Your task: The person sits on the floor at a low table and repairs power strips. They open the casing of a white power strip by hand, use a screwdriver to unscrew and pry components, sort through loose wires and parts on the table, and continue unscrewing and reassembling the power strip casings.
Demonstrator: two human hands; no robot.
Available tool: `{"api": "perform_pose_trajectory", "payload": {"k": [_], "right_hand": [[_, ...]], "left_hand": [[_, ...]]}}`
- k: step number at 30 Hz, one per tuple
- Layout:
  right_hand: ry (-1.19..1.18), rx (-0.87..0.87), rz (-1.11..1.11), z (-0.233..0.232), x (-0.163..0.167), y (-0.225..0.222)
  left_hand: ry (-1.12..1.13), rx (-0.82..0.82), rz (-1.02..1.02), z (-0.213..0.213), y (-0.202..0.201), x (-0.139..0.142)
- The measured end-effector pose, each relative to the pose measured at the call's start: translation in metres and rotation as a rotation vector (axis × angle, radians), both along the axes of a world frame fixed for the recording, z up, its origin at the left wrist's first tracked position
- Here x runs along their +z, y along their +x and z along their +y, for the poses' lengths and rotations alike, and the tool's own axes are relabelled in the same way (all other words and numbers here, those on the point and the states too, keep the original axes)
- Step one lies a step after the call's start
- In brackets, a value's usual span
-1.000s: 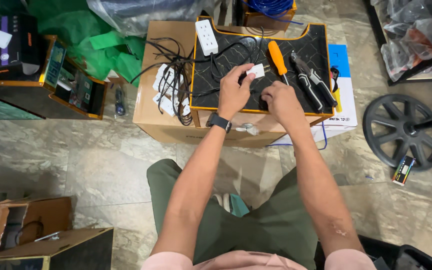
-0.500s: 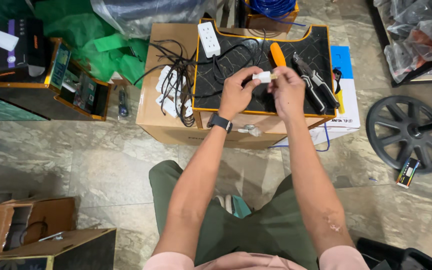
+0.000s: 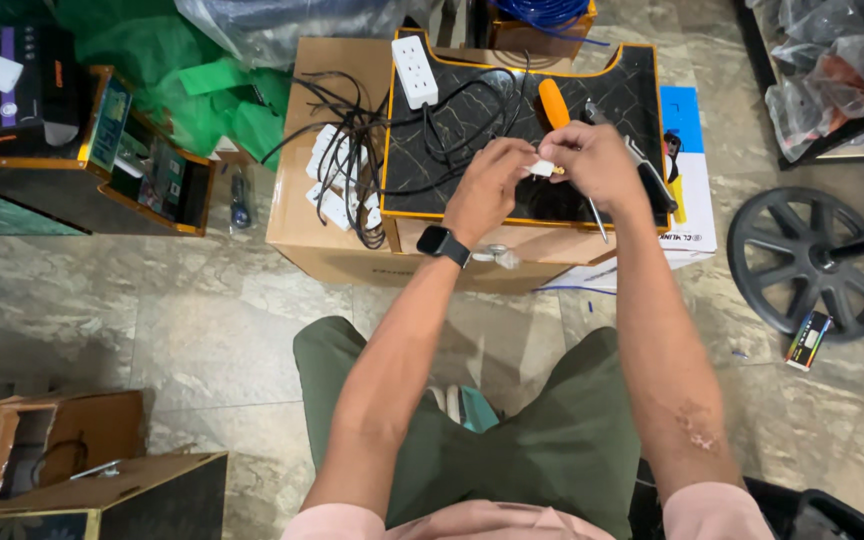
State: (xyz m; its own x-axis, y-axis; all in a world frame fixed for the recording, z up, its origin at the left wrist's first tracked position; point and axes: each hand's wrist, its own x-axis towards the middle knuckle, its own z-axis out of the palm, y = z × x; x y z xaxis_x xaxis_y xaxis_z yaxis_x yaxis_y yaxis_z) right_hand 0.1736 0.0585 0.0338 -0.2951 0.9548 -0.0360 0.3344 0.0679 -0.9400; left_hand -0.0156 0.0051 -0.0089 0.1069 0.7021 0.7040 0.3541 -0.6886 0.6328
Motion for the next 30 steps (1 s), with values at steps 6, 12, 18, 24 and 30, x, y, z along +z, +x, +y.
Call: {"api": "perform_pose_trajectory", "payload": {"k": [6,12,18,24,30], "right_hand": [[0.507,0.119,-0.233,-0.012,0.015,-0.001],[0.453,0.186,-0.056,-0.018,0.014,0.003],[0.506,0.153,-0.12,-0.028,0.011,0.001],[0.563,0.136,-0.139,-0.032,0.006,-0.001],[0.454,0.102,0.047,-0.034,-0.003,-0.004]], "left_hand": [[0.03,0.074,0.033,-0.003,0.001,0.001],[0.019,0.112,-0.016,-0.005,0.003,0.002],[0.039,0.108,-0.001,-0.004,0.003,0.001],[0.047,0.111,0.017,-0.003,0.002,0.001],[0.061,0.126,0.032,-0.003,0.002,0.0]]}}
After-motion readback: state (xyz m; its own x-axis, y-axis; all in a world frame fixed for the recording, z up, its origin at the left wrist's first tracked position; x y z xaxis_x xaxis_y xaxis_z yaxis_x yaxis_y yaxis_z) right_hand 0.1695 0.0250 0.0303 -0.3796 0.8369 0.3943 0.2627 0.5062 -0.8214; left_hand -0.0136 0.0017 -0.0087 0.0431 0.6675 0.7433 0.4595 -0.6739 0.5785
